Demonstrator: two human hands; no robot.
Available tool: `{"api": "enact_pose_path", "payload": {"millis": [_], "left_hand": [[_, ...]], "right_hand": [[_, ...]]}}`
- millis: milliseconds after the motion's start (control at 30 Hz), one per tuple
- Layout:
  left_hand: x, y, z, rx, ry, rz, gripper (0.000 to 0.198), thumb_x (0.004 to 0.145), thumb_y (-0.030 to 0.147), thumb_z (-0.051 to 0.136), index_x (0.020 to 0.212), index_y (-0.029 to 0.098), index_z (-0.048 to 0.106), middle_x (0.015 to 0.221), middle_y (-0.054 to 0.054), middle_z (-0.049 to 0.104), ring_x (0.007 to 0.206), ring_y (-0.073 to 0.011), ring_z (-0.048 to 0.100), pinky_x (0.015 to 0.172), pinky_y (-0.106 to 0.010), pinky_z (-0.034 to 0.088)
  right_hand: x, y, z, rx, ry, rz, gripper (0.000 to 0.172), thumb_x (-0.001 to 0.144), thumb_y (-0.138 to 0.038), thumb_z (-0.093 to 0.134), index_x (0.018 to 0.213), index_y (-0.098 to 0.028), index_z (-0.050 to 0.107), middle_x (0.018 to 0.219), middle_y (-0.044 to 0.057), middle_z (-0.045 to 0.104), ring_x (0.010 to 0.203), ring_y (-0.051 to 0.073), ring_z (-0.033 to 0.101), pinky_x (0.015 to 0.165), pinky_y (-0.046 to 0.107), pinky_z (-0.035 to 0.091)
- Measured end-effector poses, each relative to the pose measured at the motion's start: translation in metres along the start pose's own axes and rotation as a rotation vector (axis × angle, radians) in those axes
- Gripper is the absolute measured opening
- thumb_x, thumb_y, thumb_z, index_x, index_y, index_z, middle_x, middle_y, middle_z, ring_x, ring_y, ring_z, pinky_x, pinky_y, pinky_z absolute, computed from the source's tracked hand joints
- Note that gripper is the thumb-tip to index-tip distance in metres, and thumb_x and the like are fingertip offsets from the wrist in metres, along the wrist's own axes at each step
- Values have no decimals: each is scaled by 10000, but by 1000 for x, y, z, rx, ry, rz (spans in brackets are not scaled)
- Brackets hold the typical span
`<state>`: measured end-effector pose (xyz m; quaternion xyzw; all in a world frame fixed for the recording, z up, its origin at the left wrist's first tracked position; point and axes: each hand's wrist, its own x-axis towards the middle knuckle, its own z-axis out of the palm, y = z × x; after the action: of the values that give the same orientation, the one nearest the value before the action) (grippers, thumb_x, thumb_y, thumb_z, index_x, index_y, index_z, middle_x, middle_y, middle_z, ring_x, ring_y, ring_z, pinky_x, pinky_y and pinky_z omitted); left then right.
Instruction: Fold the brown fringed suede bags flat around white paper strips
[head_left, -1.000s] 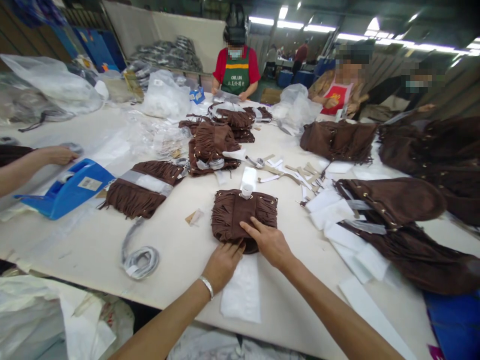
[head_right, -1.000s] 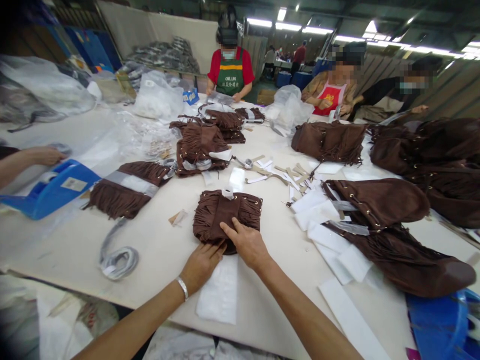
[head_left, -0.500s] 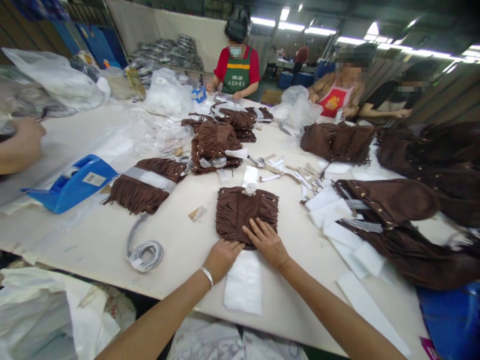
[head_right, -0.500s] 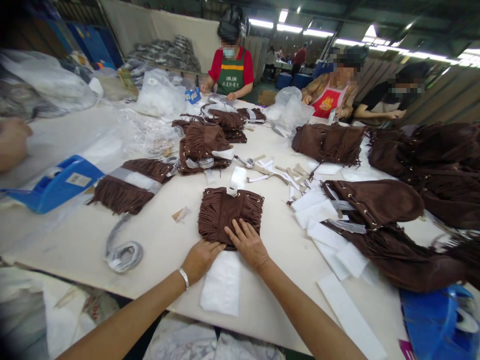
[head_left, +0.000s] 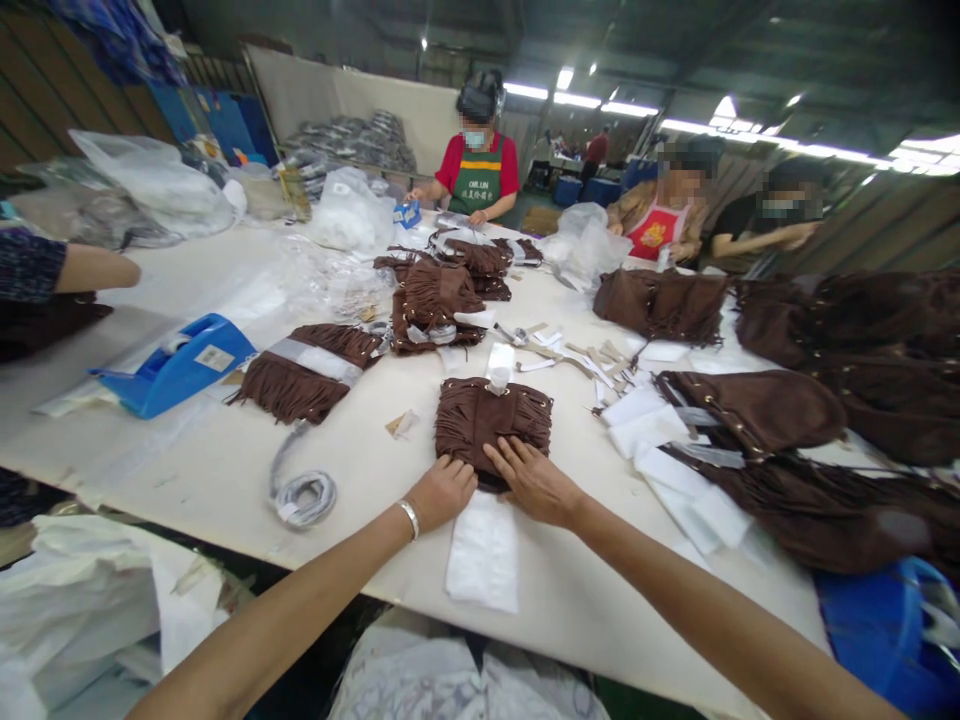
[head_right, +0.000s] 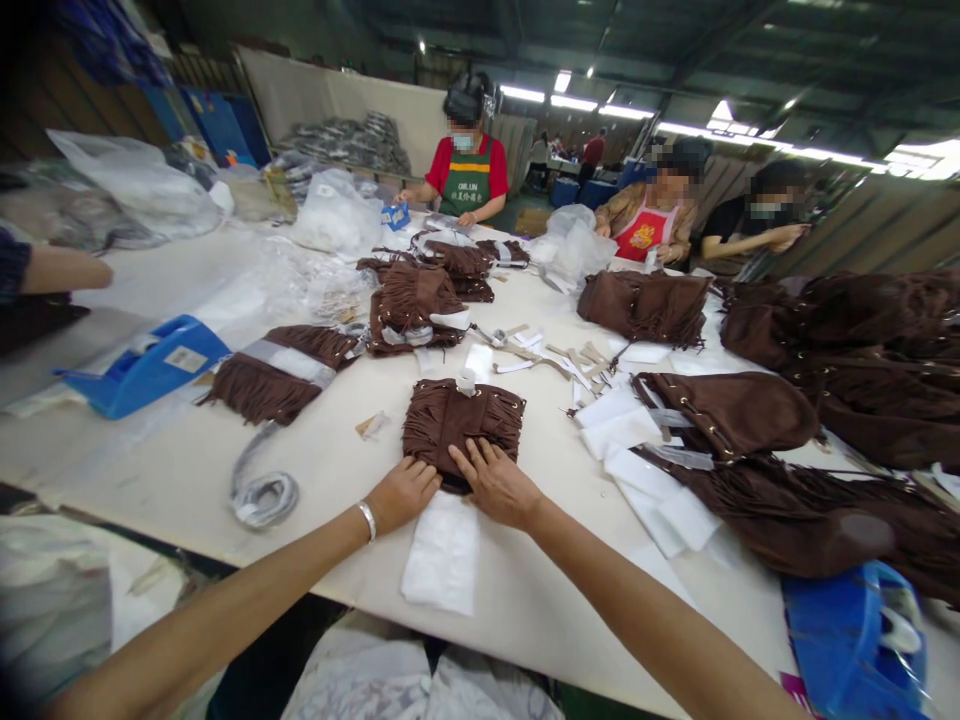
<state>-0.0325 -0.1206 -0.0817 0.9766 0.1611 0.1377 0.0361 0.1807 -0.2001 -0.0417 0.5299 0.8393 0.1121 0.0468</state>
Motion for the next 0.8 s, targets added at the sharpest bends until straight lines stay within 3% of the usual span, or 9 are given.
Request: {"api": "enact_pose_path", "payload": {"millis": [133,233,400,567,700,800], "left_hand": [[-5,-10,-6,-168,-6,-127,224,944,141,385,909,135,606,913,-122,588,914,-257,512,842,-438,406],[-17,-9,-15,-343,24,-312,214,921,108,387,940,143,598,975,-129,581,983,-271,501,891,-468,401],[-26,17,-21,-772,93,-611,179,928,232,440,892,183,609,985,-93,620,1019,-247,546,980,-463,394],[-1,44,-10,-1387,169,-935,374,899,520,477,946,158,559,901,-123,686,777,-216,680,728,-375,551],[25,42,-4,-1790,337,-1040,514,832,619,546,1056,156,540,1098,-167,671,930,-220,683,828,-378,554],[36,37,2,-1955,465,-1084,536,784,590,624,1104,165,557,1140,-147,666,900,-205,683,852,-389,550]], "right_hand": [[6,7,-2,-72,-39,-78,880,848,-517,593,1503,-82,198,1405,280,439,1234,384,479,940,446,436],[7,8,2,-144,-42,-144,692,917,-364,510,1484,-64,250,1375,314,453,1206,393,515,905,481,453],[7,11,11,-198,-10,-186,513,892,-128,440,1389,-8,399,1342,331,476,1196,374,545,915,514,460],[7,24,12,-67,53,-162,430,885,-76,441,1308,-10,480,1309,285,534,1196,309,560,941,428,492],[5,30,14,-3,105,-131,358,904,-84,424,1245,-20,516,1301,262,549,1212,293,548,943,403,505],[3,25,12,-6,130,-98,345,892,-74,443,1224,-49,530,1307,246,550,1206,286,552,945,409,499]]}}
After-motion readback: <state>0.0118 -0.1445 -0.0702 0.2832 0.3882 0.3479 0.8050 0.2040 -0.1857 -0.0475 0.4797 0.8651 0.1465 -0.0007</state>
